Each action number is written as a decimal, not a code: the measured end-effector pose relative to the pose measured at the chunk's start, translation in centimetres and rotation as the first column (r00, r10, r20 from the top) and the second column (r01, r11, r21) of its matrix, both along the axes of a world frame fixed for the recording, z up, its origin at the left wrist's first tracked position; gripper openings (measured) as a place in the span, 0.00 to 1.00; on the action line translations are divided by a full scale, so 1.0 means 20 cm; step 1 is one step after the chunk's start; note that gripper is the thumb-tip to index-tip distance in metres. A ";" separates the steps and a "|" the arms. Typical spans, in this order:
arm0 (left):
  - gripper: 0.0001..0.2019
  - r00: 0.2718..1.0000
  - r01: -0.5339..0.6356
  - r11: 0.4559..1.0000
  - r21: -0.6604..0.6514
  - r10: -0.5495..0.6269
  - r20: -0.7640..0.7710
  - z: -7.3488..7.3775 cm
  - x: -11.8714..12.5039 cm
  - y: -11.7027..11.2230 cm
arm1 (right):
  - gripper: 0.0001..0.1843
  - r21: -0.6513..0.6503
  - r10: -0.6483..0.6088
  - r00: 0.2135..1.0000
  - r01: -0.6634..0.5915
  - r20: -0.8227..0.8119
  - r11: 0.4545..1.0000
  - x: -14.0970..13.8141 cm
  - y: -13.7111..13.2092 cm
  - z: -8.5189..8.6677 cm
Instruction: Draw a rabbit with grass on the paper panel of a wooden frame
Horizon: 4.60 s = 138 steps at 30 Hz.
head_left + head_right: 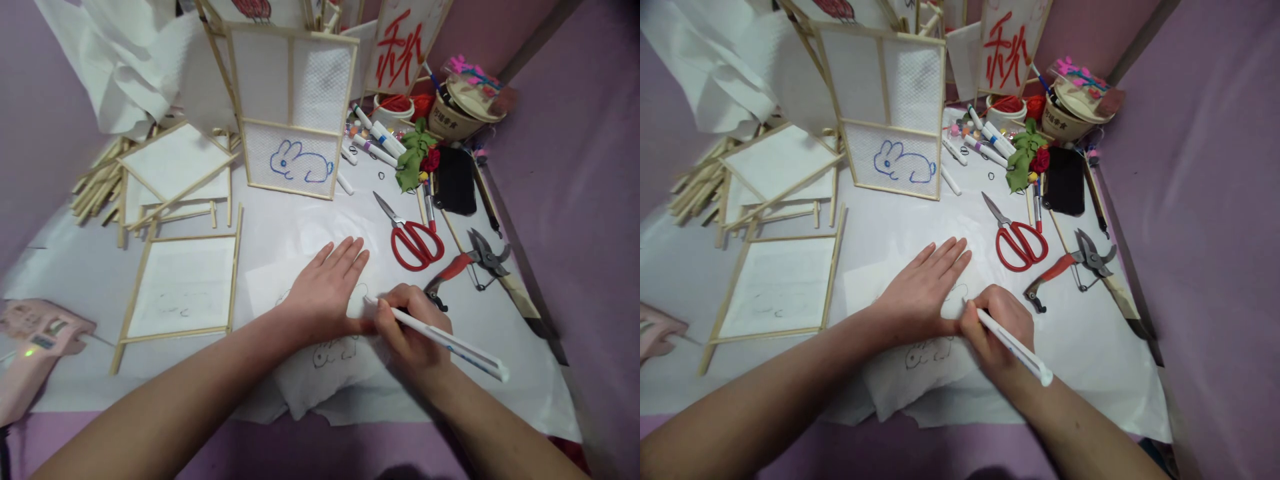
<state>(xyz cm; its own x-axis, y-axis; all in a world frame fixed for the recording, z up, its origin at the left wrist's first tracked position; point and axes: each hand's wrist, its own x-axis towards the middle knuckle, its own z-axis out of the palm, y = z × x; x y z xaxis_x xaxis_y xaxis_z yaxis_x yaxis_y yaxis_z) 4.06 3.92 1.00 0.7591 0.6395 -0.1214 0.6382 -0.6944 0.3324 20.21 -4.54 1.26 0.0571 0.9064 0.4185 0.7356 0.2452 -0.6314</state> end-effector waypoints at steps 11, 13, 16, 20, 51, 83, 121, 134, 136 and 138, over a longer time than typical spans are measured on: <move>0.47 1.000 0.004 1.000 -0.025 -0.004 -0.024 0.01 0.01 0.00 | 0.09 -0.036 0.069 0.996 -0.071 -0.061 0.997 -0.01 0.00 -0.01; 0.47 1.000 0.004 1.000 -0.022 -0.005 -0.027 0.01 0.01 0.00 | 0.10 -0.042 0.062 0.996 -0.065 -0.063 0.997 -0.01 0.01 -0.01; 0.46 1.000 0.005 1.000 -0.014 -0.006 -0.020 0.01 0.00 0.00 | 0.10 -0.059 0.059 0.996 -0.062 -0.062 0.996 -0.01 0.00 0.00; 0.45 1.000 0.008 1.000 0.003 -0.008 0.006 0.00 0.00 -0.01 | 0.10 -0.102 0.049 0.997 -0.054 -0.052 0.993 -0.01 0.00 0.00; 0.47 1.000 0.003 1.000 -0.014 -0.003 0.014 0.01 0.00 0.00 | 0.10 -0.074 0.048 0.996 -0.054 -0.077 0.996 0.00 0.01 -0.01; 0.50 1.000 0.003 1.000 -0.008 -0.003 0.001 0.01 0.00 0.00 | 0.11 -0.109 -0.013 0.996 0.004 -0.090 0.994 -0.01 0.02 -0.02; 0.50 1.000 -0.002 1.000 -0.019 0.002 -0.026 0.02 0.01 0.00 | 0.10 -0.202 -0.032 0.979 -0.010 -0.202 0.979 -0.02 0.02 -0.01; 0.48 0.999 0.003 1.000 -0.025 -0.004 -0.046 0.02 0.01 0.01 | 0.10 -0.237 0.011 0.978 -0.061 -0.207 0.970 -0.01 0.02 -0.01; 0.48 0.999 -0.001 1.000 -0.019 0.000 -0.039 0.02 0.01 0.01 | 0.10 -0.233 0.000 0.980 -0.047 -0.198 0.971 -0.01 0.02 -0.01; 0.48 1.000 -0.002 1.000 -0.014 0.001 -0.025 0.02 0.01 0.00 | 0.10 -0.223 -0.005 0.982 -0.038 -0.190 0.974 0.00 0.02 -0.01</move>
<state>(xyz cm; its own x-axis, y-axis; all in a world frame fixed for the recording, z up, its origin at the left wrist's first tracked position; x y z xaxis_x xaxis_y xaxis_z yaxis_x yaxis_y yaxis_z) 4.20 3.99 1.36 0.7548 0.6388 -0.1492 0.6474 -0.6888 0.3263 20.19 -4.17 1.03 0.0994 0.9773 0.1869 0.5955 0.0921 -0.7981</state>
